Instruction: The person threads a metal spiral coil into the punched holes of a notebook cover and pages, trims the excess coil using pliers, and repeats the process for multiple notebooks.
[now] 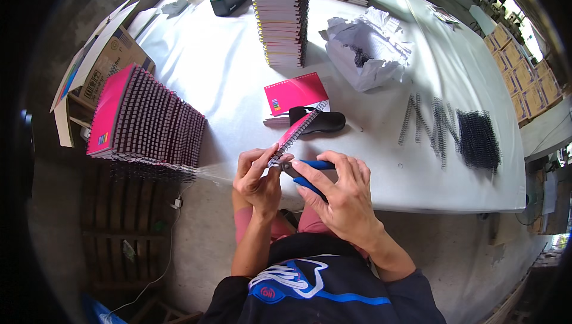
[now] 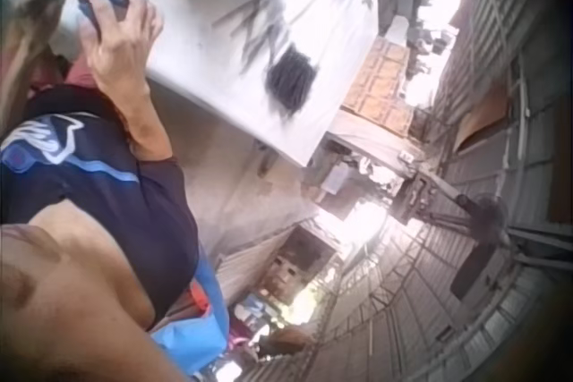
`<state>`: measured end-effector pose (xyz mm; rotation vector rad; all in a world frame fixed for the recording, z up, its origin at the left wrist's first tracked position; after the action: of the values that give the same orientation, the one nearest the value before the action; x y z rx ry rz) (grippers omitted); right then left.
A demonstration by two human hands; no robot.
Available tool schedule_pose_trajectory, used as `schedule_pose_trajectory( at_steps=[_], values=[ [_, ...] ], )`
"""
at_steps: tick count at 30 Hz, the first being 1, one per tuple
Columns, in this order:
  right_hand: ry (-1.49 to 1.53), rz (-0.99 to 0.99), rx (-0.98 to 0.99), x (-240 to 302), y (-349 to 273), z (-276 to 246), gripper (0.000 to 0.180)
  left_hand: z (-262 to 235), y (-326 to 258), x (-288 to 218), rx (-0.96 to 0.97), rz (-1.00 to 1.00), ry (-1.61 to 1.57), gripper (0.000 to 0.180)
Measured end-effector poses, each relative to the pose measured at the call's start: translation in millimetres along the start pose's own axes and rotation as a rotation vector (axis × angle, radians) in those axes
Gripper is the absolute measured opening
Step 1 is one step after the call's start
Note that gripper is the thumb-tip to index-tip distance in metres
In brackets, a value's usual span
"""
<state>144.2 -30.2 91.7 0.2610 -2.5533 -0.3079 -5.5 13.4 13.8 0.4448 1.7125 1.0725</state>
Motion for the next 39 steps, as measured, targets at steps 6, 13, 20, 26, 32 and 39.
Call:
schedule_pose_trajectory(
  at_steps=[6,13,20,26,32,39],
  values=[
    [0.438,0.229,0.295,-4,-6,5,0.034,3,3,-5,-0.075,0.146,0.088,0.043],
    [0.579,0.238,0.269,-17,-18,20,0.036,4,-2,-4,-0.104,0.098,0.075,0.041],
    [-0.369,0.348,0.004,-102,-34,29,0.040,-14,17,3,-0.453,-0.436,-0.401,0.037],
    [0.066,0.119,-0.139,-66,13,9,0.054,-36,38,-24,-0.387,-0.169,-0.551,0.023],
    [1.491,-0.225,0.025,49,102,4,0.042,-101,101,-75,-0.345,0.385,-0.079,0.042],
    [1.880,-0.167,0.655,166,269,3,0.041,-205,161,-21,-0.490,-0.021,0.132,0.050]
  ],
)
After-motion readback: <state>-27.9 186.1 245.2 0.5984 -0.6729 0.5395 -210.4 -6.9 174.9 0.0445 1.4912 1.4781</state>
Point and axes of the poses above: each hand's wrist, its own y-axis towards the middle knuckle, its own z-axis out of the palm, x = y × z, the point moved 2 cm from there along y, towards the middle knuckle, and after that the axes turned 12 degrees about z, right-handed, at the moved point
